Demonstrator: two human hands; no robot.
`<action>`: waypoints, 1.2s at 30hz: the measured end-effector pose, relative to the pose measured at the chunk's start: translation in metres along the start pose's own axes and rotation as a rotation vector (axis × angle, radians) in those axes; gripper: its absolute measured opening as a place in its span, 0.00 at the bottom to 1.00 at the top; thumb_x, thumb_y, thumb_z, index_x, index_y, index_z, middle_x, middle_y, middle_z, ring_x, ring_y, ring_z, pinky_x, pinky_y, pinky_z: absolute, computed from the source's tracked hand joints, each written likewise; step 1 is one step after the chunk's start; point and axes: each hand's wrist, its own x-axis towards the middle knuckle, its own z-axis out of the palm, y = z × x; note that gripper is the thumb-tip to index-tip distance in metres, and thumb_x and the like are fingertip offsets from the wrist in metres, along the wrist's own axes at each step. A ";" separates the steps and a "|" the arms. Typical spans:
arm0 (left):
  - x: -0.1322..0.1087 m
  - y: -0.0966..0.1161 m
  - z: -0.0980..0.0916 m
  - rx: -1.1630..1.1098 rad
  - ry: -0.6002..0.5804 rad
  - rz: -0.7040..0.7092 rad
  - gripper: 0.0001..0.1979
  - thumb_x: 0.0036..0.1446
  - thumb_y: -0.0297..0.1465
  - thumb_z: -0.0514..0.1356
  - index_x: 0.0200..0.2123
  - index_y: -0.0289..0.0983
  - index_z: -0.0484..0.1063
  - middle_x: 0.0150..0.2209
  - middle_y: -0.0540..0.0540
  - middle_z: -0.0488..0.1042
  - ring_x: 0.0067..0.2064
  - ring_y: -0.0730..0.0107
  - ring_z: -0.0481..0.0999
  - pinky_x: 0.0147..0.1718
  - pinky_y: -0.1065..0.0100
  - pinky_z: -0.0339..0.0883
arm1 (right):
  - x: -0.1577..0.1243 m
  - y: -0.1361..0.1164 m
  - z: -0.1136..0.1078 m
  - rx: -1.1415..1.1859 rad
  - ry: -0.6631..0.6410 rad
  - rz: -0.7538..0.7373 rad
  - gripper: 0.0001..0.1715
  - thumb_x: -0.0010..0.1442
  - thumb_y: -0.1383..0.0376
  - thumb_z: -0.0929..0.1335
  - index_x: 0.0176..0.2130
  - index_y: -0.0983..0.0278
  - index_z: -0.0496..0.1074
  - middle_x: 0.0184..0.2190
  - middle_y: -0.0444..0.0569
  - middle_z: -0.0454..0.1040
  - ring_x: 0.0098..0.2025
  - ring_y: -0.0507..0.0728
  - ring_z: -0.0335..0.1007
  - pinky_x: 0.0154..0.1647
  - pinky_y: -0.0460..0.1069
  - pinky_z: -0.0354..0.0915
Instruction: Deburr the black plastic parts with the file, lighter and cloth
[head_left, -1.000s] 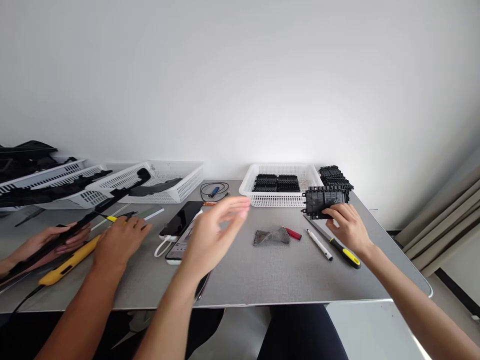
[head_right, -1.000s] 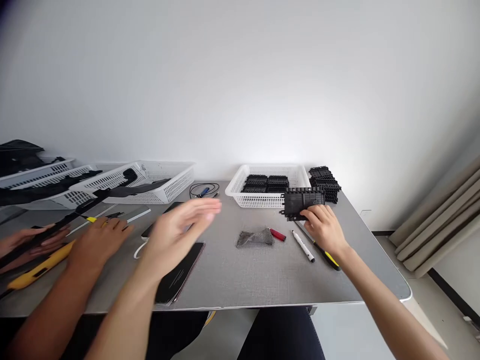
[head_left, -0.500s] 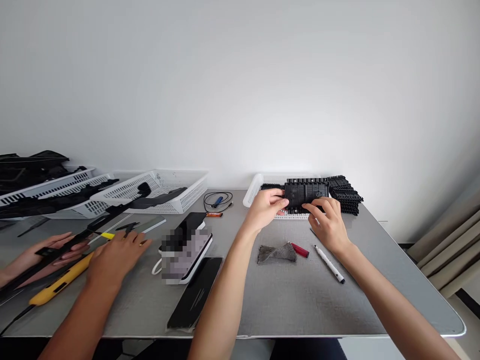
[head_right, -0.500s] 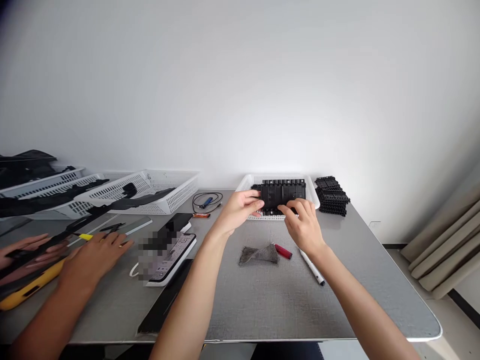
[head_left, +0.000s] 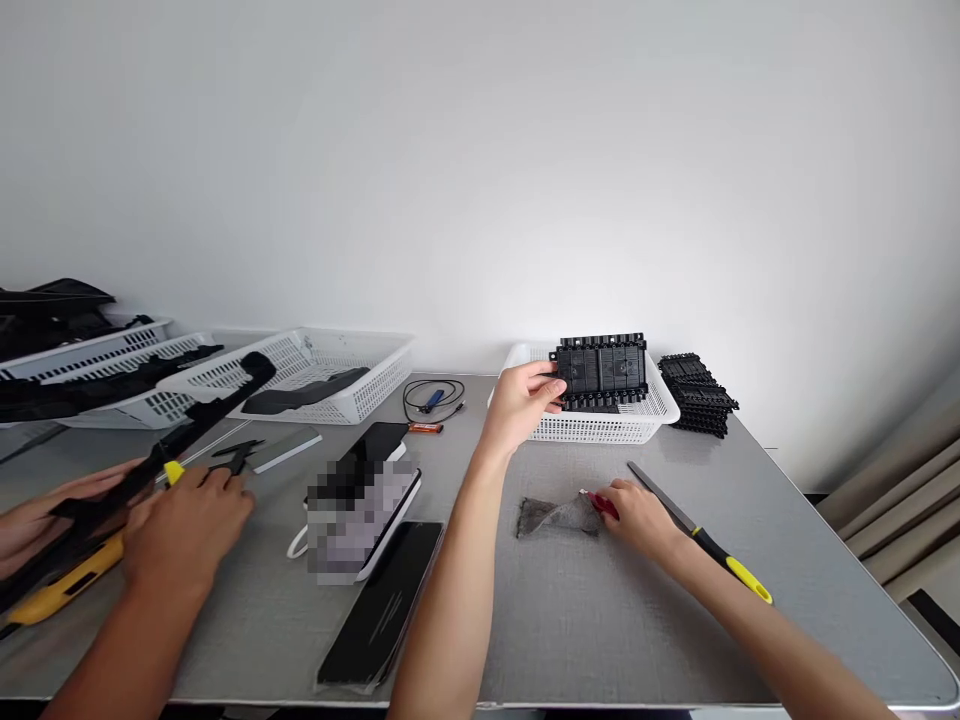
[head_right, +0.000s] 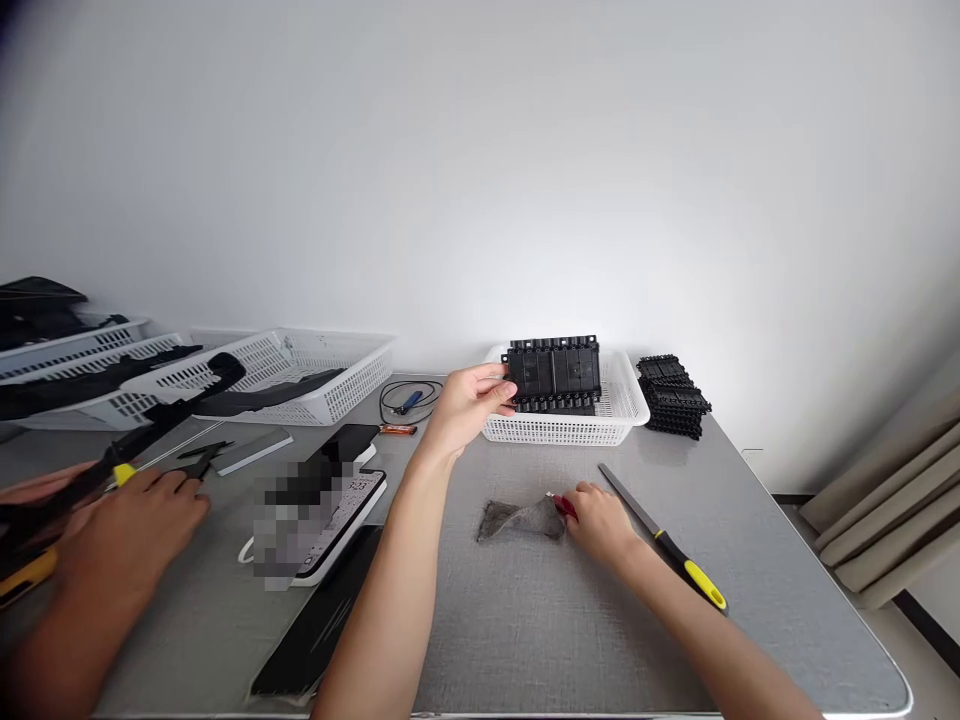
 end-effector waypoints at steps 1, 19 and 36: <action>0.000 0.001 -0.001 0.004 0.002 0.002 0.24 0.53 0.37 0.68 0.51 0.32 0.76 0.44 0.37 0.82 0.32 0.67 0.80 0.32 0.64 0.77 | 0.002 -0.001 0.002 -0.004 0.010 0.005 0.12 0.61 0.70 0.65 0.42 0.64 0.76 0.41 0.55 0.76 0.45 0.62 0.74 0.41 0.51 0.64; -0.005 0.013 0.004 -0.015 0.008 0.046 0.30 0.48 0.43 0.71 0.51 0.31 0.77 0.41 0.38 0.83 0.34 0.64 0.80 0.31 0.65 0.76 | -0.030 0.021 -0.182 0.633 0.849 0.083 0.05 0.61 0.66 0.61 0.32 0.60 0.62 0.23 0.41 0.62 0.24 0.52 0.53 0.26 0.47 0.52; -0.010 0.021 0.007 -0.051 0.059 0.114 0.29 0.47 0.45 0.71 0.49 0.33 0.78 0.38 0.41 0.83 0.38 0.63 0.80 0.31 0.68 0.76 | 0.022 -0.010 -0.159 1.120 0.857 0.058 0.21 0.57 0.48 0.69 0.33 0.63 0.68 0.21 0.38 0.55 0.24 0.51 0.48 0.25 0.48 0.47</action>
